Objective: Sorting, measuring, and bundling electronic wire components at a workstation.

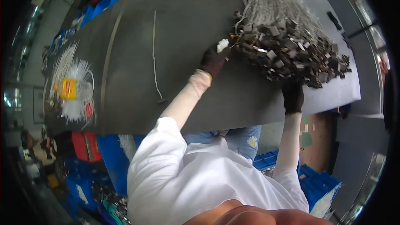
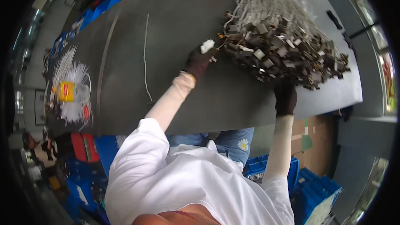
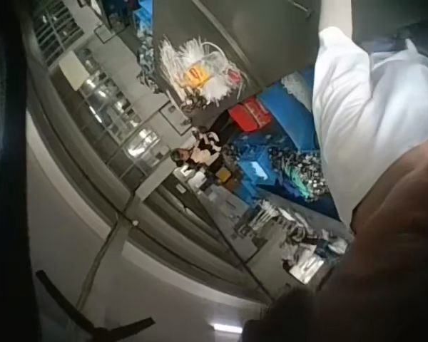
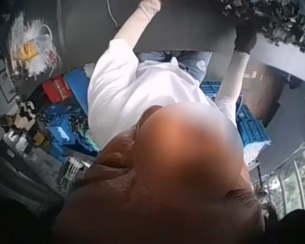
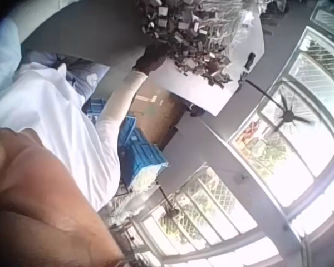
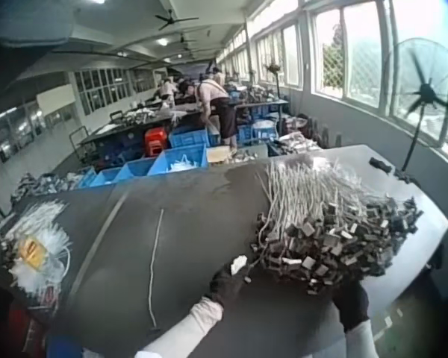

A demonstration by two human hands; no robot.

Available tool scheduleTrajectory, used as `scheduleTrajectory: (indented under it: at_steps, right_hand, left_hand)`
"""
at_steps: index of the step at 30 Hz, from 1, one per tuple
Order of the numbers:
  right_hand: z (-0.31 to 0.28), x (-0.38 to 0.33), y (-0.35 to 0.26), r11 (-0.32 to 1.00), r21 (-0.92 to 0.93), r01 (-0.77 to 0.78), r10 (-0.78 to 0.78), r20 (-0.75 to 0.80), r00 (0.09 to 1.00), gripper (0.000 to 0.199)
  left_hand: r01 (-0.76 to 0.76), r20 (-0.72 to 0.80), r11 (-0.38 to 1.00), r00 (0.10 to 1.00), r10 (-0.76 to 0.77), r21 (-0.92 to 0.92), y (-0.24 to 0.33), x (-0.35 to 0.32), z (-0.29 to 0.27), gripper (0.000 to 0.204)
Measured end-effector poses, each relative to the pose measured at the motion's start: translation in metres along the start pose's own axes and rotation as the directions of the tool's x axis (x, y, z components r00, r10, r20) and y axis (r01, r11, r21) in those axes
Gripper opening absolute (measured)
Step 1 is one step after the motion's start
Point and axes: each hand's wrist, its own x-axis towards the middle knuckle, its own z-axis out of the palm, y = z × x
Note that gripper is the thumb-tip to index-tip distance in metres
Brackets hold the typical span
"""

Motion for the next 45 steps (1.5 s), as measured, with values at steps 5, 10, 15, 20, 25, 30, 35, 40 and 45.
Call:
scheduleTrajectory:
  at_steps: [5,10,15,20,25,30,35,40,45]
  right_hand:
    - [-0.133,0.01,-0.089,-0.824,0.55,-0.135,0.15,0.442,0.885,0.029]
    - [-0.29,0.098,-0.187,0.042,0.951,0.305,0.049,-0.307,0.951,0.047]
    - [-0.284,0.142,-0.299,0.08,0.995,0.064,-0.168,-0.05,0.985,0.027]
    - [-0.256,0.086,-0.223,-0.116,0.984,0.138,0.185,-0.115,0.976,0.035]
    - [-0.197,-0.004,-0.128,-0.767,0.435,-0.472,-0.241,0.486,0.84,0.041]
    - [-0.208,-0.112,-0.084,-0.673,0.48,-0.563,-0.254,0.565,0.785,0.028]
    - [-0.222,-0.167,-0.086,-0.718,0.442,-0.538,-0.272,0.533,0.801,0.026]
    - [-0.206,-0.195,-0.084,-0.634,0.463,-0.619,-0.368,0.523,0.768,0.027]
    - [-0.193,-0.231,-0.074,-0.639,0.393,-0.661,-0.365,0.601,0.711,0.029]
  left_hand:
    - [0.106,0.032,0.768,0.993,-0.111,-0.632,0.008,-0.035,-0.168,0.012]
    - [0.071,-0.156,0.605,0.936,-0.316,-0.793,-0.058,-0.122,-0.267,0.006]
    - [0.194,0.166,0.022,0.889,-0.427,-0.981,-0.088,-0.171,-0.27,0.012]
    - [0.295,0.282,-0.007,0.904,-0.321,-0.955,-0.072,-0.171,-0.246,0.014]
    - [0.374,0.37,-0.025,0.904,-0.216,-0.927,-0.068,-0.148,-0.195,0.013]
    - [0.405,0.424,-0.129,0.836,-0.349,-0.905,-0.063,-0.132,-0.136,0.022]
    - [0.444,0.497,-0.231,0.818,-0.291,-0.866,-0.05,-0.13,-0.117,0.024]
    - [0.377,0.446,-0.26,0.843,-0.302,-0.889,-0.048,-0.11,-0.134,0.021]
    - [0.298,0.344,-0.2,0.903,-0.257,-0.933,-0.04,-0.093,-0.155,0.018]
